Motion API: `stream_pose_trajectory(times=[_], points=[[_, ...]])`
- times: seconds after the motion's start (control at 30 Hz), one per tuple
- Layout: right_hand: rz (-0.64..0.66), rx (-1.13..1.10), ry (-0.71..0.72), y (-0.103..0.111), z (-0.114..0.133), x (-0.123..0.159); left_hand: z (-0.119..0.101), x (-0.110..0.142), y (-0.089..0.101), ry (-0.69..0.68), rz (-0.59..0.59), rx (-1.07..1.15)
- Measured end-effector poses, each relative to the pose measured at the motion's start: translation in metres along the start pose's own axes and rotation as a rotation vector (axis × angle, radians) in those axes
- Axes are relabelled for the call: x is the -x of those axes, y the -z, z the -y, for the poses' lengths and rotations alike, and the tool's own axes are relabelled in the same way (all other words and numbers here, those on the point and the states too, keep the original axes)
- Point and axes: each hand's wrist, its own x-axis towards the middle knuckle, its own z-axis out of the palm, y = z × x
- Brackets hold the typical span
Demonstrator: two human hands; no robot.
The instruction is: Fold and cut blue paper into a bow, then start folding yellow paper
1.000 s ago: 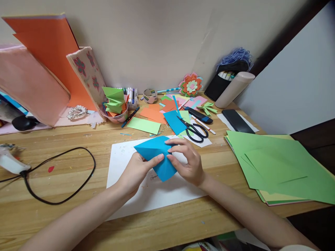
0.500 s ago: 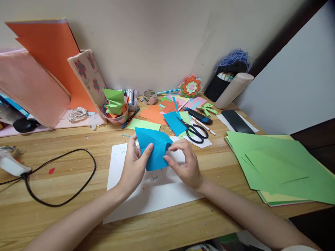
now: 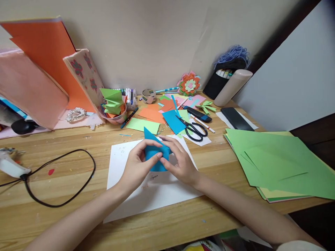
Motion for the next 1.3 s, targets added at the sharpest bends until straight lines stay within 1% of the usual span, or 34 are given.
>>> stream_pose_trajectory(times=[0.2,0.37,0.43,0.5,0.53,0.6,0.63,0.67,0.7,0.73,0.83,0.87,0.9,0.97,1.03,1.1,1.17,1.23,1.3], points=[[0.035,0.066,0.066,0.001,-0.001,-0.001,-0.009,0.005,-0.003,0.086,-0.039,0.06],[0.058,0.121,0.14,0.002,0.001,-0.001,-0.01,0.008,-0.006,0.052,-0.061,0.022],[0.076,0.128,0.144,0.003,0.001,-0.001,-0.009,0.008,-0.006,0.042,-0.084,0.003],[0.054,0.103,0.1,0.002,0.001,0.0,-0.008,0.008,-0.005,0.036,-0.13,-0.01],[0.011,0.077,0.064,0.001,0.0,0.001,-0.008,0.007,-0.005,0.028,-0.16,-0.015],[-0.126,-0.018,-0.03,-0.002,-0.003,0.002,-0.008,0.007,-0.004,-0.005,-0.225,-0.021],[-0.193,-0.095,-0.088,-0.003,-0.005,0.002,-0.008,0.006,-0.003,-0.024,-0.254,-0.023],[-0.231,-0.198,-0.154,-0.005,-0.007,0.003,-0.008,0.006,-0.003,-0.039,-0.277,-0.021],[-0.231,-0.323,-0.223,-0.007,-0.008,0.003,-0.008,0.006,-0.003,-0.051,-0.293,-0.013],[-0.189,-0.462,-0.298,-0.008,-0.009,0.002,-0.008,0.005,-0.003,-0.058,-0.302,-0.004],[0.006,-0.855,-0.488,-0.011,-0.009,-0.001,-0.004,0.005,-0.006,-0.065,-0.297,0.011],[0.031,-0.947,-0.532,-0.011,-0.008,-0.002,-0.002,0.005,-0.006,-0.067,-0.285,0.011],[0.021,-1.015,-0.566,-0.011,-0.008,-0.003,-0.001,0.005,-0.007,-0.068,-0.266,0.012],[-0.06,-1.089,-0.604,-0.009,-0.011,-0.006,0.001,0.005,-0.007,-0.061,-0.203,0.029],[-0.122,-1.124,-0.625,-0.006,-0.015,-0.007,0.002,0.004,-0.007,-0.024,-0.115,0.064],[-0.125,-1.147,-0.647,-0.003,-0.02,-0.008,0.0,0.002,-0.005,0.04,-0.048,0.109],[-0.096,-1.148,-0.664,-0.001,-0.023,-0.009,-0.003,-0.001,-0.002,0.115,-0.048,0.148],[-0.094,-1.12,-0.651,0.0,-0.025,-0.009,-0.006,-0.004,0.001,0.194,-0.102,0.184],[-0.108,-1.075,-0.607,0.001,-0.026,-0.01,-0.009,-0.007,0.005,0.268,-0.153,0.217]])
